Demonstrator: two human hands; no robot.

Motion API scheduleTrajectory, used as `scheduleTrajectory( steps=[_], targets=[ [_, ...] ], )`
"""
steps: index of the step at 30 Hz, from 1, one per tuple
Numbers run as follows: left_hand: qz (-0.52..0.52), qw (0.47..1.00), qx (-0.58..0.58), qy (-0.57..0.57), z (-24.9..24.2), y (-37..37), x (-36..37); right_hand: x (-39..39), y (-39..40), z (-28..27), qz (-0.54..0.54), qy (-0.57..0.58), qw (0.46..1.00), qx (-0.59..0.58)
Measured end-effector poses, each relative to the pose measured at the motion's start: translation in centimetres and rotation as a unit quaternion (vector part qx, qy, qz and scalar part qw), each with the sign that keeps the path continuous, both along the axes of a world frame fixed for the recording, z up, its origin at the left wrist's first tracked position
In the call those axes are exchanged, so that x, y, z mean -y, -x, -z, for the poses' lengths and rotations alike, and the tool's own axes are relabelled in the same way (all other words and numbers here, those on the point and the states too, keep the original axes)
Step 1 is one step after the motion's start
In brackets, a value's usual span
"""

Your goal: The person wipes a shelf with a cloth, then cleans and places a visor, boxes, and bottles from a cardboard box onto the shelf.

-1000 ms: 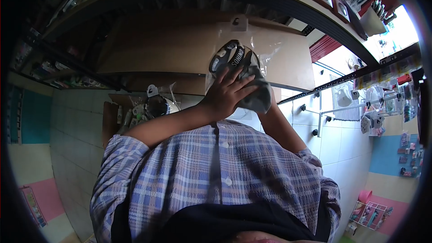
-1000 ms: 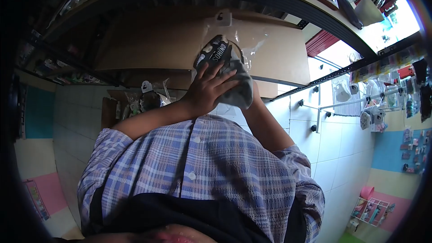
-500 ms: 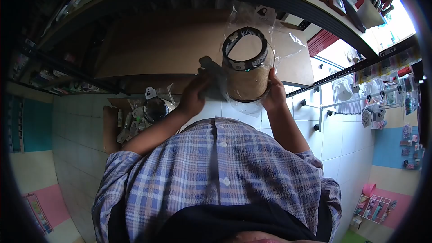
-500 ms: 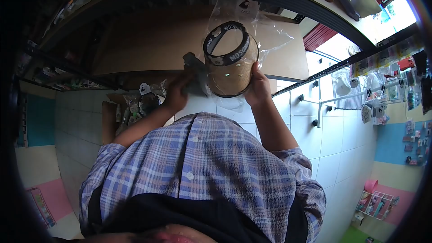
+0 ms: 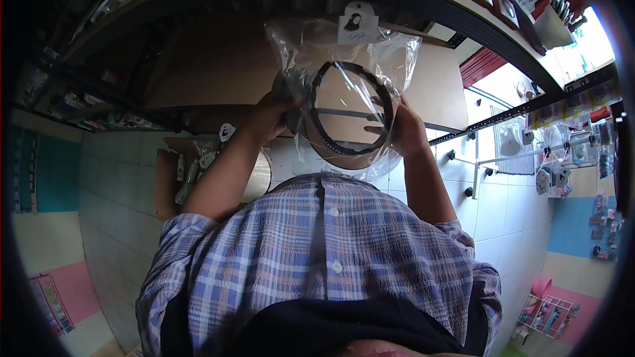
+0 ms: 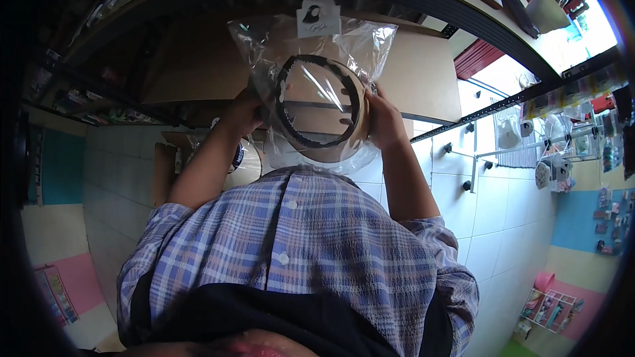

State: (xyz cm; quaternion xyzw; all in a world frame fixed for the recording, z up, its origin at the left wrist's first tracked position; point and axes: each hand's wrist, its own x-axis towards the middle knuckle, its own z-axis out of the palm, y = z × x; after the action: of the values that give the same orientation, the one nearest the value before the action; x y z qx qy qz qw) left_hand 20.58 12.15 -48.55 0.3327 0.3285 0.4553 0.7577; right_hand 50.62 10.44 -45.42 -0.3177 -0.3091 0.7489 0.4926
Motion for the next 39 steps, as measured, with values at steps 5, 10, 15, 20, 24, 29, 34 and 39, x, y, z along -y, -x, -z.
scheduleTrajectory(
  steps=[5,10,15,20,24,29,34,39],
  targets=[
    [-0.059,0.998,0.009,0.008,-1.3,-1.4,0.7,-0.3,-0.8,1.4,0.0,-0.121,0.984,0.129],
    [-0.106,0.992,-0.065,0.036,-2.7,-2.1,0.6,0.4,-0.8,0.4,-0.031,-0.164,0.96,0.227],
    [-0.117,0.979,-0.167,0.027,-4.1,-2.7,1.2,0.9,-0.4,0.0,-0.032,-0.17,0.964,0.201],
    [-0.082,0.994,0.016,-0.074,-3.3,-2.3,1.8,1.0,0.6,-0.9,0.06,-0.049,0.978,0.195],
    [-0.112,0.969,-0.168,-0.142,-5.3,-3.1,2.6,1.8,1.2,-2.0,0.053,-0.116,0.973,0.194],
    [-0.106,0.984,-0.124,-0.075,-5.3,-2.2,2.0,0.1,-1.6,-1.6,0.071,-0.178,0.977,0.095],
    [-0.105,0.984,-0.061,-0.128,-5.4,-2.1,3.1,0.7,-0.8,-3.0,0.064,-0.238,0.967,0.055],
    [-0.107,0.97,-0.088,-0.201,-4.3,-0.3,3.0,0.6,-1.5,-1.3,0.165,-0.243,0.948,-0.124]
  ],
)
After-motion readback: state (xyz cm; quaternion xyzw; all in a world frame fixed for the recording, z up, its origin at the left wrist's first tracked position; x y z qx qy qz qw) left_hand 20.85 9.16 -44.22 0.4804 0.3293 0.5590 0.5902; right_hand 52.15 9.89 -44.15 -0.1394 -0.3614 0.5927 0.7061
